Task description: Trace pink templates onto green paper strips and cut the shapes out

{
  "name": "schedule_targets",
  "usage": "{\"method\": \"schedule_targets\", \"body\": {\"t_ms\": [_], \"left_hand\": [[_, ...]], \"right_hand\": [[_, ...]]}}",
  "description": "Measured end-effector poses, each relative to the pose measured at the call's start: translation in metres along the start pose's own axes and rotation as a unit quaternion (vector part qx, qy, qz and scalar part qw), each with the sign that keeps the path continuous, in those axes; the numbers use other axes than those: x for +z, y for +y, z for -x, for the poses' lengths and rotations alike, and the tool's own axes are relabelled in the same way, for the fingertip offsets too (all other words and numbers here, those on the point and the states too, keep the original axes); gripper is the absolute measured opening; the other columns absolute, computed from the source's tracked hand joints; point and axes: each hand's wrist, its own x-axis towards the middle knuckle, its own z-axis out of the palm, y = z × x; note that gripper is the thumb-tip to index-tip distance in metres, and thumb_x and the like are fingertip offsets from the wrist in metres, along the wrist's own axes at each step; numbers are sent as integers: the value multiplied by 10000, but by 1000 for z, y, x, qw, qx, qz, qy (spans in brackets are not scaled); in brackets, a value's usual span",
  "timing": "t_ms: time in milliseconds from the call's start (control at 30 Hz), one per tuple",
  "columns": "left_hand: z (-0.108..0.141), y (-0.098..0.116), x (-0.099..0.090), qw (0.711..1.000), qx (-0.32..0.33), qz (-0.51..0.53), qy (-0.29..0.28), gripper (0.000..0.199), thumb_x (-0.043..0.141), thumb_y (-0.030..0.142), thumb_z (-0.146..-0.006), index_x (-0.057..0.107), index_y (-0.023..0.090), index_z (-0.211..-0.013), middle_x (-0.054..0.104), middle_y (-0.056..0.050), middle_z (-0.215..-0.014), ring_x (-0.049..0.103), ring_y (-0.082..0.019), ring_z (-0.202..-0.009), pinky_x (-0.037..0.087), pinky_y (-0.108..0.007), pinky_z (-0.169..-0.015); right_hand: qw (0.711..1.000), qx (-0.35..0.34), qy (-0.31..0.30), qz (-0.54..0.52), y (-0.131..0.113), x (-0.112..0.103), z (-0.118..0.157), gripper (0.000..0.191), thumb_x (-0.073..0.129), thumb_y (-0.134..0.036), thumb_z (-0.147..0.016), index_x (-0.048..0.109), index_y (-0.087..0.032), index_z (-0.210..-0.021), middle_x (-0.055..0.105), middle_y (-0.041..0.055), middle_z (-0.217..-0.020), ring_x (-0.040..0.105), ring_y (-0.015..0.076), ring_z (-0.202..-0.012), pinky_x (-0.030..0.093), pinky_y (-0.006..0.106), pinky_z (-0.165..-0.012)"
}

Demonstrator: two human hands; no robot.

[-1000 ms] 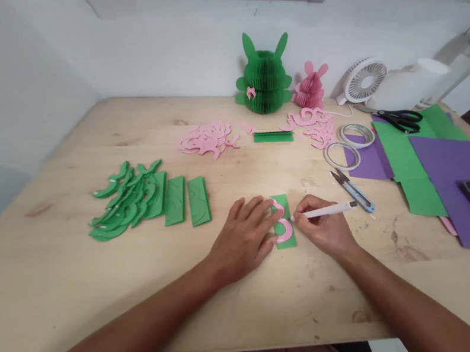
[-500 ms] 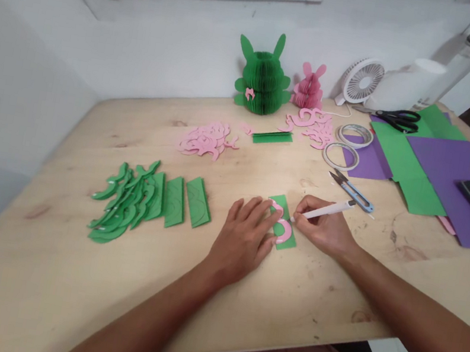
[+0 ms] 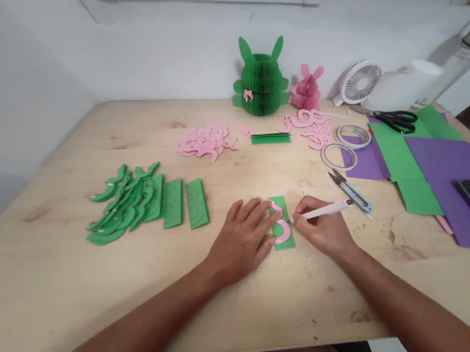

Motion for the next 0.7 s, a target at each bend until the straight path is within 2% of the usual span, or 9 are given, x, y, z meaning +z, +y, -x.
{"method": "schedule_targets", "body": {"t_ms": [267, 433, 567, 700], "left_hand": [[0, -1, 2, 1000, 4, -4, 5, 419, 431, 291, -910, 477, 229, -1322, 440, -70, -1417, 325, -273, -1333, 209, -505, -1102], [0, -2, 2, 1000, 5, -4, 9, 419, 430, 297, -913, 477, 228, -1323, 444, -75, -1413, 328, -278, -1331, 218, -513, -1098], [1, -2, 2, 1000, 6, -3, 7, 421, 435, 293, -910, 476, 227, -1324, 443, -76, -1413, 330, -280, -1329, 222, -515, -1096], [0, -2, 2, 1000, 5, -4, 9, 424, 440, 289, -906, 475, 227, -1324, 446, -76, -1410, 330, -280, -1329, 224, -513, -1096]], "right_hand": [[999, -20, 29, -28, -3, 0, 0, 63, 550, -160, -717, 548, -178, -656, 524, -31, -564, 448, 101, -508, 322, 225, -472], [998, -45, -6, -31, -3, 0, 2, 65, 529, -161, -763, 591, -172, -748, 602, -7, -637, 530, 120, -566, 380, 233, -519], [998, -65, -21, 10, -2, -1, 2, 115, 499, -199, -818, 609, -170, -838, 652, 10, -691, 580, 136, -616, 406, 240, -554], [993, -84, -27, 82, -1, -1, 3, 133, 489, -210, -823, 611, -171, -860, 622, -8, -631, 534, 121, -537, 378, 236, -521]]}}
